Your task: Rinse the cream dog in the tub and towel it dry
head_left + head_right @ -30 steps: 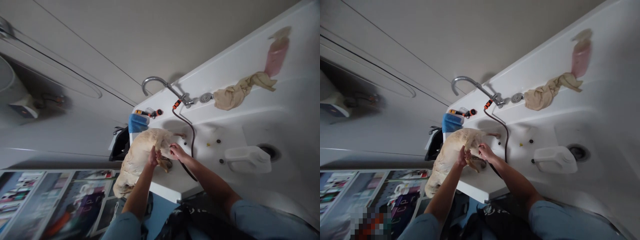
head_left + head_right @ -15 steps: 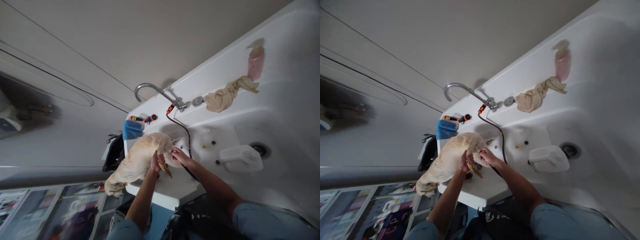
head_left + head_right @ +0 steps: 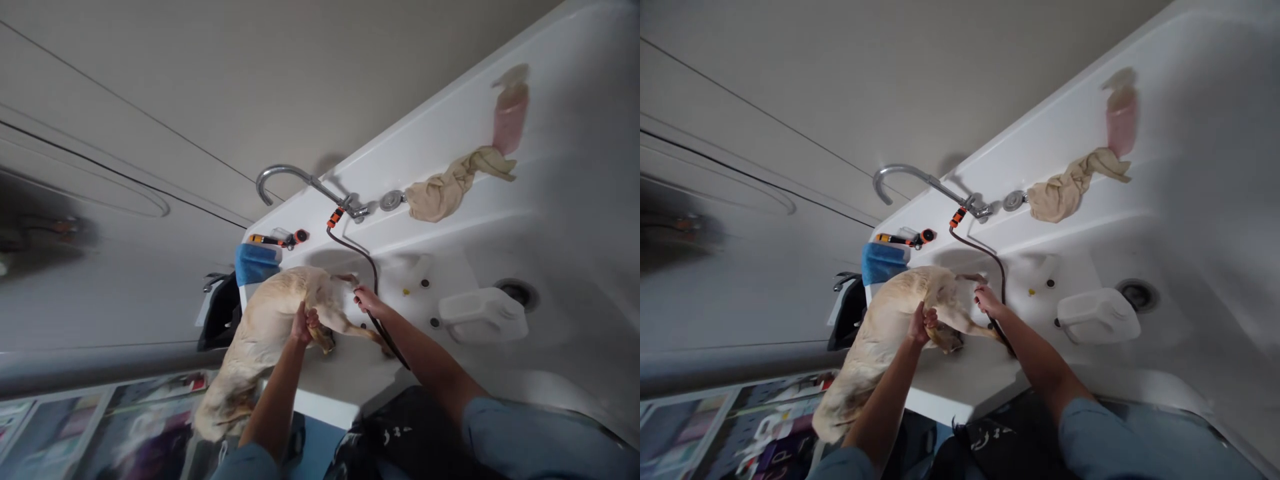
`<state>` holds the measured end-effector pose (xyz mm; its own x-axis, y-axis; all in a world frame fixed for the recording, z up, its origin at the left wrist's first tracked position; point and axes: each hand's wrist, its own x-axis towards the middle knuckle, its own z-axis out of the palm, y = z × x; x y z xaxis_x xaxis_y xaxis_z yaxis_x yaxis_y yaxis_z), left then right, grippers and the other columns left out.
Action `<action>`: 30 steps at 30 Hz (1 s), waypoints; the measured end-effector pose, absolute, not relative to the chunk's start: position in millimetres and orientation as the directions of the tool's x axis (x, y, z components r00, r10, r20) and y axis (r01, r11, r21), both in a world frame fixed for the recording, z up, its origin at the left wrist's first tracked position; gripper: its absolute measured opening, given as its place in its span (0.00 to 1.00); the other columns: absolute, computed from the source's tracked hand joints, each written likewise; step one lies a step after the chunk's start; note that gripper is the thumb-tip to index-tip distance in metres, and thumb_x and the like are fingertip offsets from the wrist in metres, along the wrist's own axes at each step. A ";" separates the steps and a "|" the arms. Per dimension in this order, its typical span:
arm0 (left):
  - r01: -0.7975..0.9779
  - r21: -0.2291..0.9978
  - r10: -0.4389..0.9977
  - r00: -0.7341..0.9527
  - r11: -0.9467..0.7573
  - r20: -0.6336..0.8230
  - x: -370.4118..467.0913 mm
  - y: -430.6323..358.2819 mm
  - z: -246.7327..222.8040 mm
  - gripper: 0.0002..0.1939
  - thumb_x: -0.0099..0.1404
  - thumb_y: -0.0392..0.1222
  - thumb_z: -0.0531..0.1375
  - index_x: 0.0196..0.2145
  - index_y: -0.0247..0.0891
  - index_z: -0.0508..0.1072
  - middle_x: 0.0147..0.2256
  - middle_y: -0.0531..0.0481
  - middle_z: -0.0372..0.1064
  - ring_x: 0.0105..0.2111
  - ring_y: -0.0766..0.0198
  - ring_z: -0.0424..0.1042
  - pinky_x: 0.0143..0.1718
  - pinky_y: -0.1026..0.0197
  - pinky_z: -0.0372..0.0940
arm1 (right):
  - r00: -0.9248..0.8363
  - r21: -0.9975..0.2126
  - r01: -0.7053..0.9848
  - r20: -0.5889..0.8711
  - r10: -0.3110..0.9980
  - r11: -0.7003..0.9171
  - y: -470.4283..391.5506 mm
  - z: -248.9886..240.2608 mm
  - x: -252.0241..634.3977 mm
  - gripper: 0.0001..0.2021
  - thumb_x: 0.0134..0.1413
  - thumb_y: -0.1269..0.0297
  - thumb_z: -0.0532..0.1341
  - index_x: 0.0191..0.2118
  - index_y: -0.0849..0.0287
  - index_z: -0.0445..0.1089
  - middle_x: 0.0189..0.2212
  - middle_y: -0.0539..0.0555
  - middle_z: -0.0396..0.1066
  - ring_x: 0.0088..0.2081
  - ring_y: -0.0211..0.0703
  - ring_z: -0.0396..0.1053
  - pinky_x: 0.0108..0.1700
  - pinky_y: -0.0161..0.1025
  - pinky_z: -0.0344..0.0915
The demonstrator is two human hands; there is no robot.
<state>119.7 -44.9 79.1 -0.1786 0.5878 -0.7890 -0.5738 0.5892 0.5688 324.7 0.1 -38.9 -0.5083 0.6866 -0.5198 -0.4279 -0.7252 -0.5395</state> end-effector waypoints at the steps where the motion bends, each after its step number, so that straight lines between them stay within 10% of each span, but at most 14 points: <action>1: -0.588 0.559 0.563 -0.202 0.584 -0.801 124.0 -43.0 79.0 0.29 0.83 0.58 0.44 0.25 0.44 0.46 0.15 0.61 0.41 0.11 0.73 0.46 0.13 0.70 0.47 | -0.502 -0.538 -0.425 -0.530 0.684 -0.728 4.2 -43.1 324.4 0.06 0.63 0.74 0.53 0.38 0.54 0.60 0.17 0.39 0.61 0.12 0.29 0.46 0.16 0.28 0.39; 30: -0.505 0.585 0.545 -0.245 0.634 -0.802 148.7 9.5 53.3 0.27 0.84 0.55 0.46 0.25 0.43 0.50 0.16 0.62 0.43 0.12 0.75 0.47 0.14 0.71 0.46 | -0.433 -0.530 -0.380 -0.622 0.653 -0.758 10.8 -78.4 315.9 0.05 0.61 0.72 0.53 0.40 0.54 0.60 0.19 0.39 0.60 0.14 0.30 0.48 0.17 0.28 0.42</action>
<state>148.7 9.5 53.3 -0.2450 0.5448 -0.8020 -0.5055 0.6341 0.5851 315.9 10.8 -78.4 -0.4329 0.6526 -0.6219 -0.3802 -0.7577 -0.5304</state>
